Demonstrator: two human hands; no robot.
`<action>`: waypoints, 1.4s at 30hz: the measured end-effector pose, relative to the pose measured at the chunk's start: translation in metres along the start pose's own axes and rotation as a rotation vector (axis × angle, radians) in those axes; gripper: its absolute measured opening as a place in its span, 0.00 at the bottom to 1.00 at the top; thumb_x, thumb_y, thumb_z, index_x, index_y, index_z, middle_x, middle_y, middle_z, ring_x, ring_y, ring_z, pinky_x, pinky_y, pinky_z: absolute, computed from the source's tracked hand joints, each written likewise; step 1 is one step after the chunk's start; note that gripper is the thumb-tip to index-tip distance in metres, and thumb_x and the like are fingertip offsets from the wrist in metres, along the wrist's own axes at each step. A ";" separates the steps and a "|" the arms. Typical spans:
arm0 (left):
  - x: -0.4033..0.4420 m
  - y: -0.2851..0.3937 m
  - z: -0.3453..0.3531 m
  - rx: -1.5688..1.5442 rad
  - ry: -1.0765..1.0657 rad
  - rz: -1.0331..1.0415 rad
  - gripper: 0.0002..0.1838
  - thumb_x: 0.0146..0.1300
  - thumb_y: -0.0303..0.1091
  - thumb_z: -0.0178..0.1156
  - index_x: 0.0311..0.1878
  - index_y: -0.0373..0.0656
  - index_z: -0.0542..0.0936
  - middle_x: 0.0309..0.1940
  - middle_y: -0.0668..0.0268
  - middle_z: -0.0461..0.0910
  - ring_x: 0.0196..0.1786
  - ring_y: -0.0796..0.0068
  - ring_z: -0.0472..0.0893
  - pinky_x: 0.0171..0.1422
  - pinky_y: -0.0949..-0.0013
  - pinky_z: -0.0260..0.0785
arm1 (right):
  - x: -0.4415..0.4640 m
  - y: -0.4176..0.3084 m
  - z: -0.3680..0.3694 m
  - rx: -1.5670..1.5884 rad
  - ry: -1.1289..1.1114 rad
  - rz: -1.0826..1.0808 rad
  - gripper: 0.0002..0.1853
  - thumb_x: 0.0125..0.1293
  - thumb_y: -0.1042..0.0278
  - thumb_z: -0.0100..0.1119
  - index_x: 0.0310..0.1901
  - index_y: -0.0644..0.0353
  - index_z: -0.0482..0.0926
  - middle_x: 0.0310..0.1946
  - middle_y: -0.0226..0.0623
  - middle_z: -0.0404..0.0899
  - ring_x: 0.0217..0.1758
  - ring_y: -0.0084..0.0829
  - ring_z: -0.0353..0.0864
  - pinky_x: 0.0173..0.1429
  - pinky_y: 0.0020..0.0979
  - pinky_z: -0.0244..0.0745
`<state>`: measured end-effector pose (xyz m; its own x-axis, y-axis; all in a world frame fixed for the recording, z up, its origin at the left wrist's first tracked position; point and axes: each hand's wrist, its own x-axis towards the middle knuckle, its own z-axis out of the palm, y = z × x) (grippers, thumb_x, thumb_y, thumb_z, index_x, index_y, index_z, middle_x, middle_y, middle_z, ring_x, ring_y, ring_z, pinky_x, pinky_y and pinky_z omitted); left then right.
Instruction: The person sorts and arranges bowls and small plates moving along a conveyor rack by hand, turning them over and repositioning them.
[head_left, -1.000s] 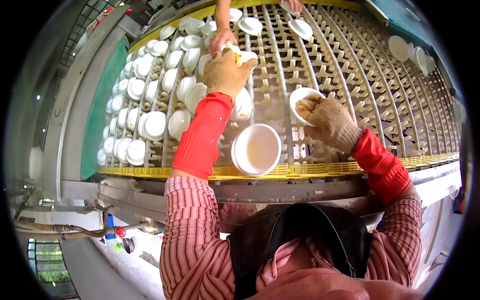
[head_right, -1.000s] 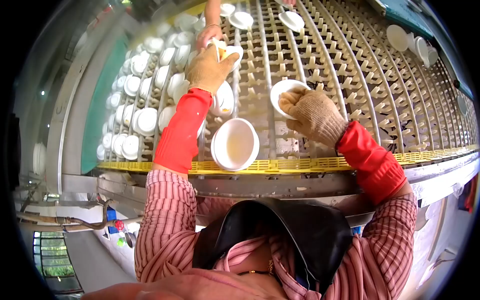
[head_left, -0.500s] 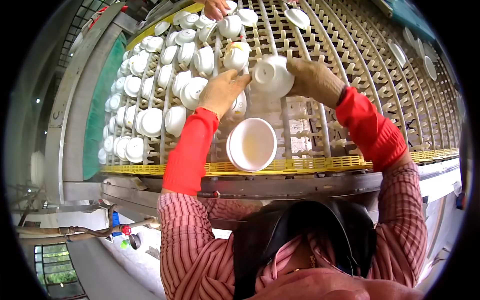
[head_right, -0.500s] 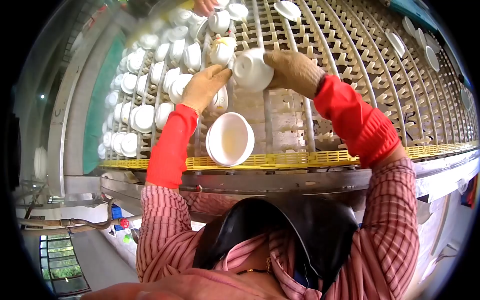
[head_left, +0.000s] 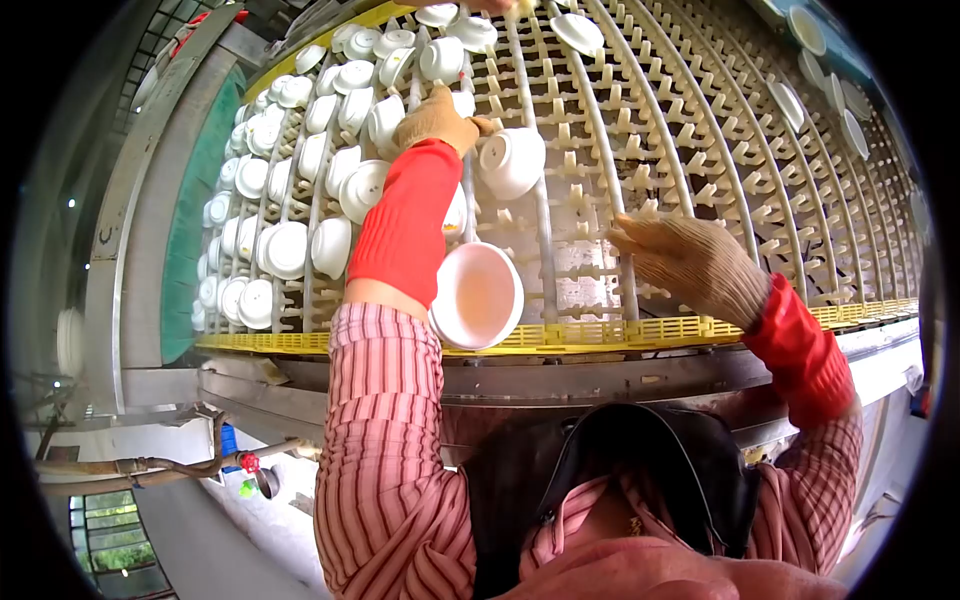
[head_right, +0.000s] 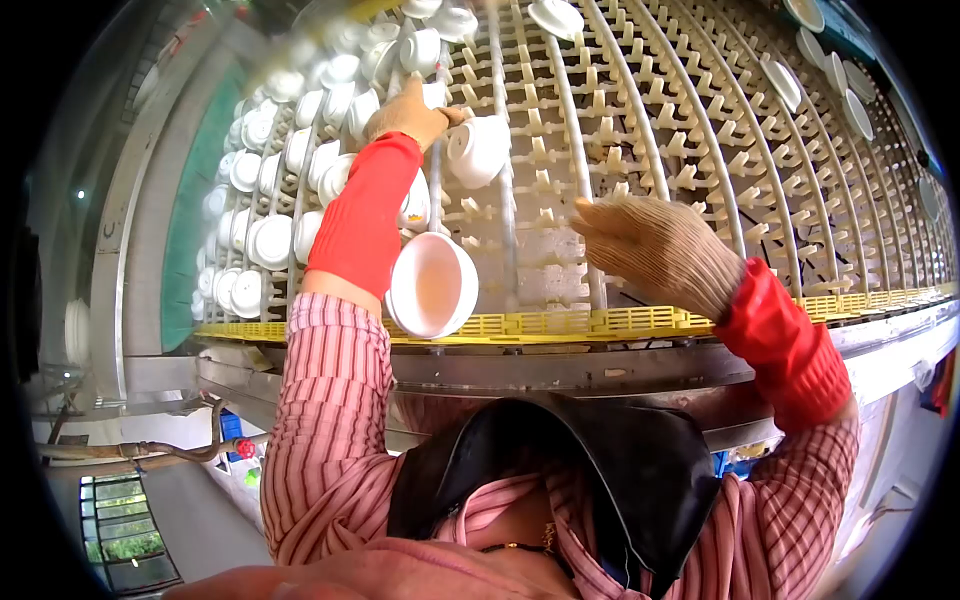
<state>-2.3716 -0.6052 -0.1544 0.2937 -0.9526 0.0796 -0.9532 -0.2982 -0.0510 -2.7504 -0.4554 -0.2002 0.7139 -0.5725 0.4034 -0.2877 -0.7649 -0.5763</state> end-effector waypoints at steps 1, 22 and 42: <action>0.001 0.002 0.001 0.024 0.033 -0.014 0.38 0.74 0.58 0.64 0.80 0.48 0.73 0.67 0.50 0.88 0.70 0.45 0.87 0.74 0.47 0.77 | -0.012 -0.005 -0.010 -0.126 0.016 -0.101 0.25 0.77 0.62 0.73 0.71 0.65 0.84 0.53 0.45 0.94 0.49 0.38 0.94 0.53 0.40 0.88; -0.141 -0.075 -0.026 -0.478 0.037 0.142 0.42 0.77 0.62 0.65 0.75 0.30 0.79 0.75 0.37 0.79 0.78 0.42 0.79 0.83 0.53 0.68 | -0.102 -0.018 -0.032 0.259 0.139 0.542 0.24 0.82 0.70 0.62 0.74 0.70 0.79 0.58 0.42 0.95 0.58 0.32 0.94 0.67 0.34 0.85; 0.048 -0.077 0.000 -0.296 0.213 -0.475 0.39 0.77 0.64 0.55 0.77 0.43 0.80 0.72 0.45 0.84 0.74 0.41 0.84 0.78 0.44 0.75 | -0.116 -0.006 -0.058 0.339 0.114 0.563 0.25 0.84 0.68 0.60 0.75 0.75 0.77 0.57 0.43 0.95 0.55 0.33 0.94 0.62 0.34 0.85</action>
<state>-2.2841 -0.6281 -0.1468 0.7011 -0.6766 0.2254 -0.7095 -0.6298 0.3162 -2.8686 -0.4016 -0.2021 0.4360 -0.8992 0.0372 -0.3665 -0.2152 -0.9052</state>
